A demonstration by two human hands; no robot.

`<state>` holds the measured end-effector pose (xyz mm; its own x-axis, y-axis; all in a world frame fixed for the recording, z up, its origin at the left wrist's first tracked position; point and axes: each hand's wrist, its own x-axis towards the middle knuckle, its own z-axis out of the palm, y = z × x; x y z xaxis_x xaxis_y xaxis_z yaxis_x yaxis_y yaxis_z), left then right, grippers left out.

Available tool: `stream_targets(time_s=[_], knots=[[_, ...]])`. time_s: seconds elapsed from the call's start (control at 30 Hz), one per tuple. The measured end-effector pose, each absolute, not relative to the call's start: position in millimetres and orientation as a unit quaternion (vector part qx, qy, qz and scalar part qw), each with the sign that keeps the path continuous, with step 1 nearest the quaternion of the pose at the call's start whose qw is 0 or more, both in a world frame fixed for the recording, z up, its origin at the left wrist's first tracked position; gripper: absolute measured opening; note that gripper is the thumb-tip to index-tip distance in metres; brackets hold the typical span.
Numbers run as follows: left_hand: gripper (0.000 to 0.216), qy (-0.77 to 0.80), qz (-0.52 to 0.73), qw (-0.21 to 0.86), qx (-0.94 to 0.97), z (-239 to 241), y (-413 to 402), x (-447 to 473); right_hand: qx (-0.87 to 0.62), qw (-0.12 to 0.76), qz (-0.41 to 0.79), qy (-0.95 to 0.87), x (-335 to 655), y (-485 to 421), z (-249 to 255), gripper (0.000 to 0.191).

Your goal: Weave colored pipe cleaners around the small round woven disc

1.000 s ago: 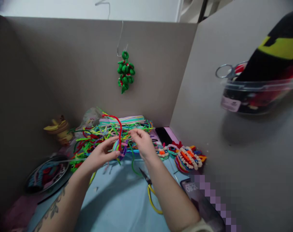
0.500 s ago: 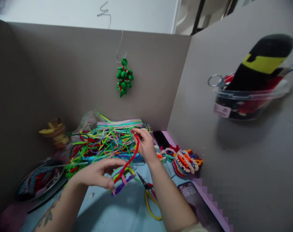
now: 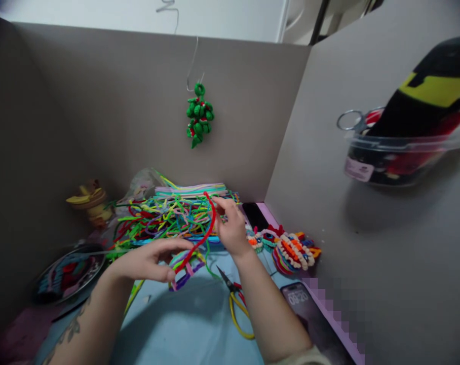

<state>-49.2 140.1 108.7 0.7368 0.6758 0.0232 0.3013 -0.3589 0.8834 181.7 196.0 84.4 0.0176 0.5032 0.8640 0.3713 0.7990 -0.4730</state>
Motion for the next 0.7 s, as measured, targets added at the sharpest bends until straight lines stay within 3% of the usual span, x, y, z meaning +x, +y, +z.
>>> stream_targets(time_s=[0.27, 0.47, 0.6, 0.7], knots=[[0.06, 0.367, 0.242, 0.463, 0.77, 106.3, 142.8, -54.1, -0.302, 0.644, -0.001, -0.703, 180.6, 189.6, 93.2, 0.011], [0.057, 0.334, 0.21, 0.47, 0.79, 109.7, 141.0, -53.8, -0.328, 0.634, 0.032, -0.7, 179.0, 192.4, 85.4, 0.039], [0.057, 0.305, 0.172, 0.437, 0.829, 112.8, 139.8, -49.8, -0.324, 0.61, 0.017, -0.723, 179.4, 191.4, 89.4, 0.017], [0.056, 0.322, 0.19, 0.423, 0.826, 113.7, 140.0, -48.8, -0.327, 0.623, 0.022, -0.71, 179.0, 189.4, 94.2, 0.017]])
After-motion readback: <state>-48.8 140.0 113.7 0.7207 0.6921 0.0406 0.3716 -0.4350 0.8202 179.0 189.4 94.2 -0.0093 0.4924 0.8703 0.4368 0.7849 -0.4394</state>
